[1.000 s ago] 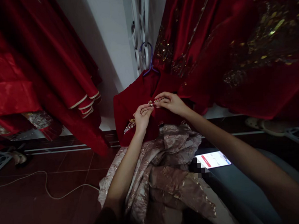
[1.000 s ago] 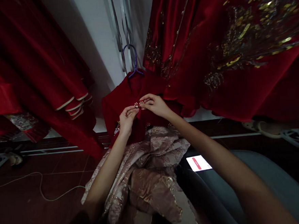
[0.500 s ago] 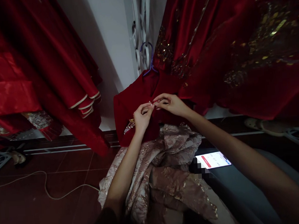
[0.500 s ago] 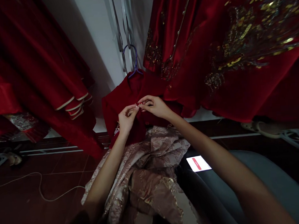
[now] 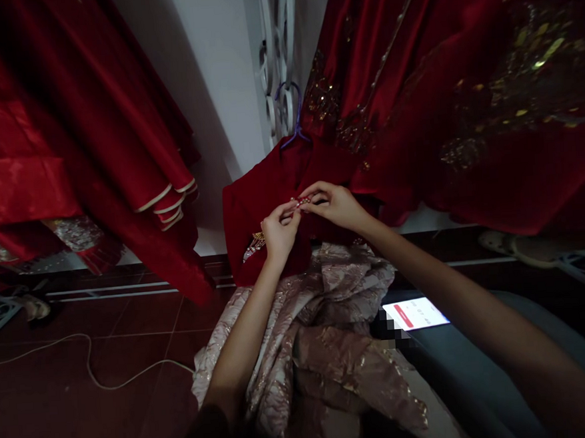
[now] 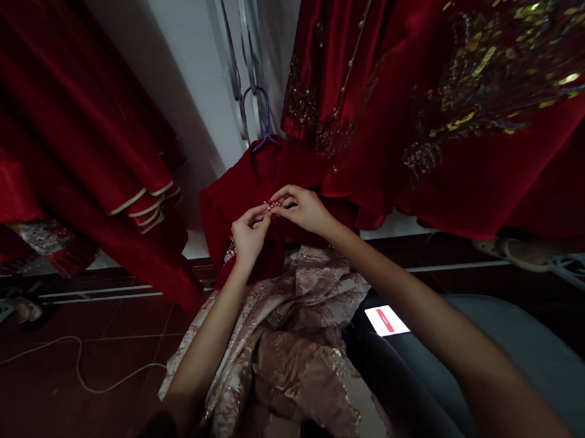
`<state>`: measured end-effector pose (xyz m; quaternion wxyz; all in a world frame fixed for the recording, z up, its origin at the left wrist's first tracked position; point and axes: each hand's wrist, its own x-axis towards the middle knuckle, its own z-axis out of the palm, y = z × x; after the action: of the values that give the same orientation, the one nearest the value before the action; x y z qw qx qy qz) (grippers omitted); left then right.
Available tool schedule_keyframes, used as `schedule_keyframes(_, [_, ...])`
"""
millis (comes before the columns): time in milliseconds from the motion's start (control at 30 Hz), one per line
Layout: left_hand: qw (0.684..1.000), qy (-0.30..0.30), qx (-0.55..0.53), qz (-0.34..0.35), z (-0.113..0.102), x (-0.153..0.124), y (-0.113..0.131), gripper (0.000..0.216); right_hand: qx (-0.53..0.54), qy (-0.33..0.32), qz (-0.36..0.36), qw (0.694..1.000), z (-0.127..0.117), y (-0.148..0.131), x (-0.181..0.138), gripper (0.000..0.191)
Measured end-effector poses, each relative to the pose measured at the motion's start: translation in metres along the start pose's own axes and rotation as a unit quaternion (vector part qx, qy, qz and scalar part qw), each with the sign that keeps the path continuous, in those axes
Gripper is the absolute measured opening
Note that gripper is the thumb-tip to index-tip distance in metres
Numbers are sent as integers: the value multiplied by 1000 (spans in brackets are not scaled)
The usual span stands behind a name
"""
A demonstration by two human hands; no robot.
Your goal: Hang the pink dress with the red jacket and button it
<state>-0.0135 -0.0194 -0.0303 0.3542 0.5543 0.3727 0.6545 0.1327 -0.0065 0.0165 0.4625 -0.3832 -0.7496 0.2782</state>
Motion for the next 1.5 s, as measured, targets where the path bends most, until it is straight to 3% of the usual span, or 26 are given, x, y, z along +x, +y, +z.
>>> schedule_keyframes(200, [999, -40, 27, 15, -4, 6, 0, 20, -14, 2, -3, 1000, -1, -1, 1, 31])
schedule_keyframes(500, [990, -55, 109, 67, -8, 6, 2, 16, -44, -36, -28, 998, -2, 7, 3, 25])
schedule_keyframes(600, [985, -86, 127, 73, -6, 12, 8, 17, -101, -3, -56, 993, 1, 5, 7, 20])
schedule_keyframes(700, [979, -133, 148, 43, -4, 26, 15, 18, -129, 54, -54, 989, 7, 7, 10, 15])
schedule_keyframes(767, [979, -153, 137, 0, -6, 34, 19, 16, -94, 79, -44, 991, 14, 13, 8, 17])
schedule_keyframes(900, [984, -154, 45, -75, -20, 35, 21, 16, 3, 94, -53, 994, 26, 30, -9, 34])
schedule_keyframes(1000, [984, -142, -37, -100, -30, 24, 17, 20, -66, 88, -59, 992, 32, 34, -31, 52])
schedule_keyframes(1133, [981, -113, -89, -134, -31, 13, 9, 26, -234, 75, -56, 968, 39, 30, -56, 74])
schedule_keyframes(1267, [974, -96, -135, -154, -28, 9, 7, 32, -414, 42, -61, 907, 43, 40, -74, 68])
schedule_keyframes(1367, [966, -94, -176, -163, -30, 8, 10, 35, -481, 116, -44, 868, 38, 63, -83, 58])
schedule_keyframes(1500, [961, -78, -202, -171, -31, 8, 11, 35, -492, 174, -49, 852, 24, 92, -91, 49])
